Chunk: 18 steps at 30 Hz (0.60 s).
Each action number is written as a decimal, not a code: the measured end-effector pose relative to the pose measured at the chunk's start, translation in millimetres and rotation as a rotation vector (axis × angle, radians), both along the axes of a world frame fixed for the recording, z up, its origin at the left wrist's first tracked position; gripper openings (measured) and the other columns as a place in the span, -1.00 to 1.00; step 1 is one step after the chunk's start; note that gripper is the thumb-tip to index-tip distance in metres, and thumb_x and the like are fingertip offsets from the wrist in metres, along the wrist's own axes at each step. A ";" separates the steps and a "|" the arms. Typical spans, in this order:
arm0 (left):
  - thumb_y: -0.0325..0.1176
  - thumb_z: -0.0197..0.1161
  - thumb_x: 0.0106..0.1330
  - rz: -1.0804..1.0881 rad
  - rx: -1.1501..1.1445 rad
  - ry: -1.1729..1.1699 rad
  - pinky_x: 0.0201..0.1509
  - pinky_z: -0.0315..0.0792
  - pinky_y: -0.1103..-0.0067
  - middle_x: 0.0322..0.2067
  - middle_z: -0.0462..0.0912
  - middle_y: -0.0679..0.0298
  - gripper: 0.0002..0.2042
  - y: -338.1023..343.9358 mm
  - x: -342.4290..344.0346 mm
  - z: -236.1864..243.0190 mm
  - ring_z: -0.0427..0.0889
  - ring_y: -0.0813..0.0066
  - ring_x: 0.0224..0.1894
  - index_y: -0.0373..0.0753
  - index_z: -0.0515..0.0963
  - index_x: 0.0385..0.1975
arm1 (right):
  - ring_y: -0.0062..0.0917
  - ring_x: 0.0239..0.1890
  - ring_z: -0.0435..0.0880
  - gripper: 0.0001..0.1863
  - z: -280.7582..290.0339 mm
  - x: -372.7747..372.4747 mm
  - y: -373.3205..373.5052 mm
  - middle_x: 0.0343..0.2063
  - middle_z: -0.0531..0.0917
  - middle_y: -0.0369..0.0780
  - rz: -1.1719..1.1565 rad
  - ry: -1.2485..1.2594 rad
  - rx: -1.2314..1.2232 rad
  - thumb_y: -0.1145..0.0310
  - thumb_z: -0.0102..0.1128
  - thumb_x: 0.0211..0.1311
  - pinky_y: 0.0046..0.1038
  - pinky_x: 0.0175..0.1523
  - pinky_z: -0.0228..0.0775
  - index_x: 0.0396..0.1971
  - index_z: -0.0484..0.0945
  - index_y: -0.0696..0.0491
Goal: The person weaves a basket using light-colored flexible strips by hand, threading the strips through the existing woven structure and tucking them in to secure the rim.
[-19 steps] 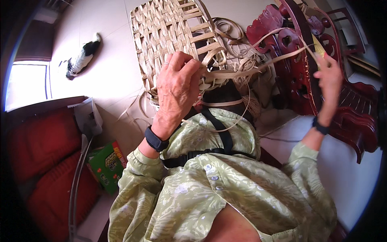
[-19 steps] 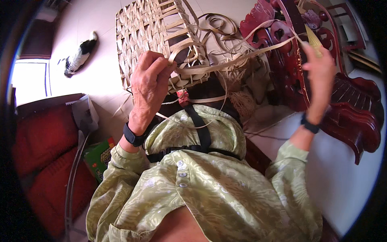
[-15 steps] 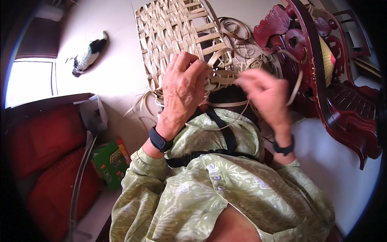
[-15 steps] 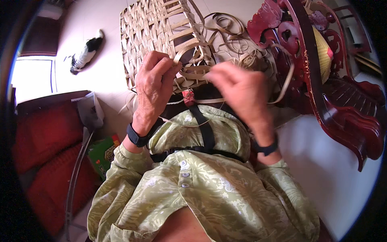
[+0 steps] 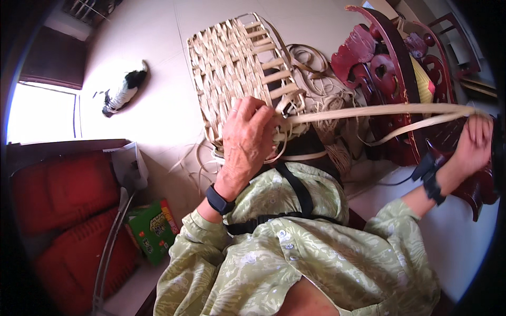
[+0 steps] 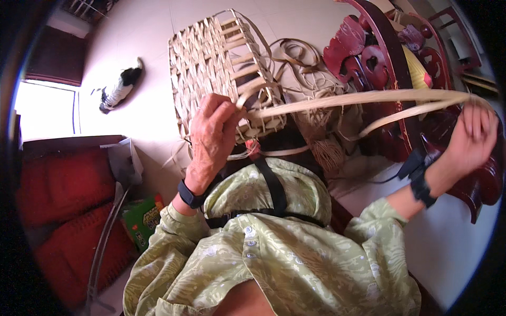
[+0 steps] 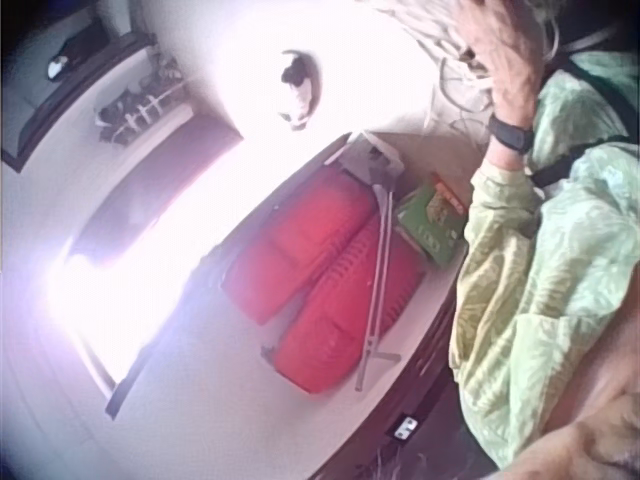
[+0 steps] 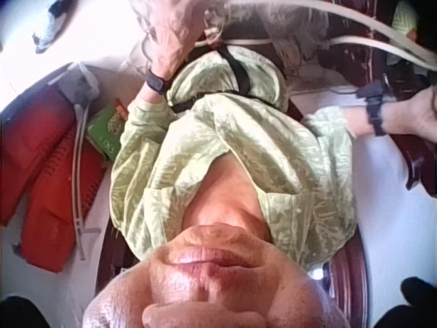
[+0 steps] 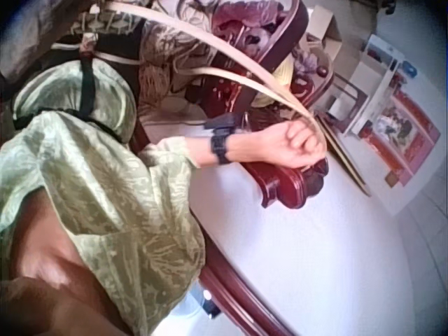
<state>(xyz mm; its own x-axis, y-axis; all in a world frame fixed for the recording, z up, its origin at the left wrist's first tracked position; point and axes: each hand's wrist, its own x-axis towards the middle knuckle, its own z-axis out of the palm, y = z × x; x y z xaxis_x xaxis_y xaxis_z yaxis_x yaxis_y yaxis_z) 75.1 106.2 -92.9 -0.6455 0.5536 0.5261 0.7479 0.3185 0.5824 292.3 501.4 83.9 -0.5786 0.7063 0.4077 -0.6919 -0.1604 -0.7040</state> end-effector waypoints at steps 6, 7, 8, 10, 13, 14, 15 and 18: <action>-0.49 0.35 0.12 0.019 -0.003 -0.041 -0.25 0.40 0.35 -0.35 0.49 0.22 -0.91 6.2 -2.5 -2.7 0.47 0.16 -0.29 -0.21 0.57 -0.41 | -0.80 -0.57 0.38 -0.69 -88.0 -47.0 -53.4 -0.44 0.64 -0.38 -0.682 -1.017 0.679 0.25 0.23 0.39 -0.68 -0.46 0.23 0.03 0.62 0.06; -0.50 0.35 0.12 0.047 -0.014 -0.031 -0.26 0.40 0.35 -0.35 0.49 0.22 -0.91 2.7 -0.1 -1.7 0.48 0.16 -0.29 -0.21 0.58 -0.41 | -0.81 -0.57 0.38 -0.72 -105.6 -65.7 -97.2 -0.40 0.68 -0.37 -0.448 -0.908 0.735 0.27 0.25 0.38 -0.69 -0.43 0.27 -0.01 0.65 0.07; -0.50 0.35 0.12 0.046 -0.012 -0.024 -0.26 0.39 0.34 -0.36 0.49 0.22 -0.91 1.9 0.4 -0.9 0.48 0.16 -0.30 -0.21 0.58 -0.41 | -0.81 -0.55 0.42 -0.78 -110.6 -75.9 -138.4 -0.37 0.71 -0.37 -0.208 -0.979 0.667 0.31 0.26 0.37 -0.68 -0.45 0.28 -0.06 0.68 0.04; -0.51 0.35 0.09 0.048 -0.013 -0.039 -0.25 0.41 0.34 -0.36 0.49 0.22 -0.90 1.3 1.0 -0.3 0.48 0.16 -0.29 -0.21 0.59 -0.41 | -0.66 -0.63 0.57 -0.78 -132.5 -94.6 -192.5 -0.58 0.70 -0.28 0.040 -1.111 0.889 0.29 0.34 0.27 -0.55 -0.51 0.38 -0.12 0.69 -0.02; -0.52 0.36 0.06 0.041 -0.011 -0.039 -0.24 0.42 0.34 -0.35 0.50 0.22 -0.88 3.7 -0.1 -1.3 0.49 0.15 -0.27 -0.20 0.60 -0.41 | -0.27 -0.56 0.69 -0.78 -162.0 -111.2 -235.8 -0.60 0.66 -0.11 0.052 -0.966 1.127 0.22 0.37 0.22 -0.30 -0.47 0.47 -0.20 0.66 -0.02; -0.51 0.36 0.07 0.028 -0.001 -0.042 -0.23 0.42 0.34 -0.33 0.49 0.23 -0.88 4.0 0.6 -2.1 0.48 0.15 -0.26 -0.20 0.60 -0.39 | -0.16 -0.51 0.70 -0.78 -167.2 -113.2 -241.7 -0.57 0.65 -0.07 0.115 -0.956 1.148 0.20 0.37 0.22 -0.23 -0.45 0.48 -0.21 0.65 -0.03; -0.50 0.36 0.08 0.027 -0.007 -0.034 -0.22 0.42 0.34 -0.33 0.49 0.23 -0.88 4.5 0.8 -2.0 0.48 0.15 -0.26 -0.20 0.60 -0.38 | -0.33 -0.57 0.71 -0.74 -169.0 -114.9 -242.8 -0.63 0.66 -0.15 0.135 -0.883 1.150 0.20 0.34 0.25 -0.34 -0.48 0.48 -0.15 0.63 0.01; -0.47 0.37 0.13 0.037 -0.012 -0.014 -0.24 0.41 0.36 -0.34 0.49 0.21 -0.90 1.2 0.2 -3.3 0.50 0.17 -0.28 -0.23 0.60 -0.39 | -0.66 -0.64 0.51 -0.79 -122.5 -88.0 -208.6 -0.59 0.58 -0.32 0.332 -0.721 0.432 0.26 0.17 0.39 -0.63 -0.57 0.36 -0.27 0.58 0.11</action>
<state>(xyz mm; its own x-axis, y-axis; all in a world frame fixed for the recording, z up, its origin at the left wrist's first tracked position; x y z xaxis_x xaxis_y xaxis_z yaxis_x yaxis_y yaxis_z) 75.3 107.3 -96.2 -0.6729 0.5357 0.5102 0.7272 0.3524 0.5890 204.3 292.8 -38.5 -0.9433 0.3268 0.0586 -0.0251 0.1060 -0.9941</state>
